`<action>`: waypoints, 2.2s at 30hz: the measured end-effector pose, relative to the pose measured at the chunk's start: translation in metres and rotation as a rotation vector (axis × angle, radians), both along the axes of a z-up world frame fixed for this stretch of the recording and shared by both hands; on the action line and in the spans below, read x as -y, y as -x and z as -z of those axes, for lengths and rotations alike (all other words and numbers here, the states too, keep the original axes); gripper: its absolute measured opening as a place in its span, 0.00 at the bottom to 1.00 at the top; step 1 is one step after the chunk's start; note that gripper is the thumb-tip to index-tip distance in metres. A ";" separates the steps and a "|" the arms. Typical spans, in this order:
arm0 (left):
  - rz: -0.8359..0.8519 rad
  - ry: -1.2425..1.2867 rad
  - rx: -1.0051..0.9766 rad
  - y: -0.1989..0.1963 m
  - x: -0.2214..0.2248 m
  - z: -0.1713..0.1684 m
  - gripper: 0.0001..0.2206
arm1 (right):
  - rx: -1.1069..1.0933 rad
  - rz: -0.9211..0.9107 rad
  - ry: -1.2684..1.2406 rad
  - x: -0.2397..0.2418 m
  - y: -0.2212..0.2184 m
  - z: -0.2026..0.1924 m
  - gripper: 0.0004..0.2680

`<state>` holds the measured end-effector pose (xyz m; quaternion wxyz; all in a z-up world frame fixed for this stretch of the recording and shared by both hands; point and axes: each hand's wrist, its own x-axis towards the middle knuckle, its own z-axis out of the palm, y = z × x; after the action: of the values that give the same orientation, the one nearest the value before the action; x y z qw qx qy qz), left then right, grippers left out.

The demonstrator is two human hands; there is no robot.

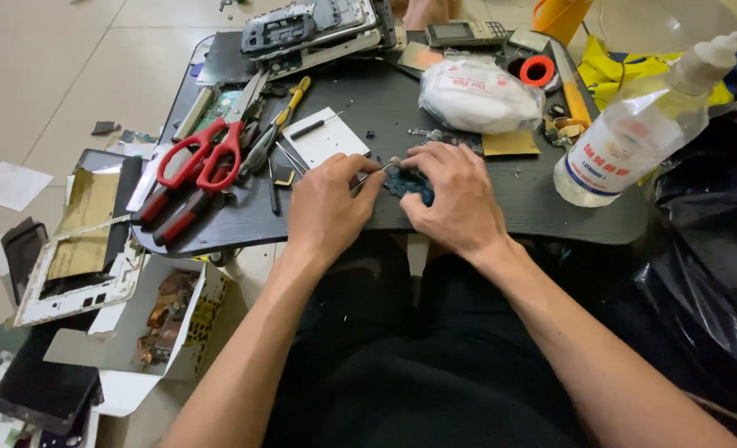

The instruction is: The person sits on the floor at a small table and repairs a phone motherboard, using tweezers to pick up and position small components and connectors on the board. They handle the board, turn it, and place removed parts and debris aside among scattered phone housings and tools.

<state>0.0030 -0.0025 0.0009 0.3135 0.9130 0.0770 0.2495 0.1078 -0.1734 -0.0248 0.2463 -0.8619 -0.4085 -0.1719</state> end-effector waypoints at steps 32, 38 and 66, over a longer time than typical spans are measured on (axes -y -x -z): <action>0.143 0.048 -0.080 0.006 -0.006 -0.018 0.11 | -0.004 -0.070 -0.027 -0.004 0.000 -0.002 0.19; 0.154 0.030 -0.161 0.002 -0.005 -0.028 0.11 | -0.020 -0.044 -0.029 -0.003 -0.004 0.002 0.19; 0.233 0.178 -0.019 0.003 -0.018 -0.012 0.08 | -0.142 -0.224 -0.165 0.008 -0.001 -0.019 0.20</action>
<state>0.0005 0.0154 0.0126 0.4194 0.8866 -0.0049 0.1951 0.1086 -0.1815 -0.0061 0.3623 -0.7977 -0.4682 -0.1149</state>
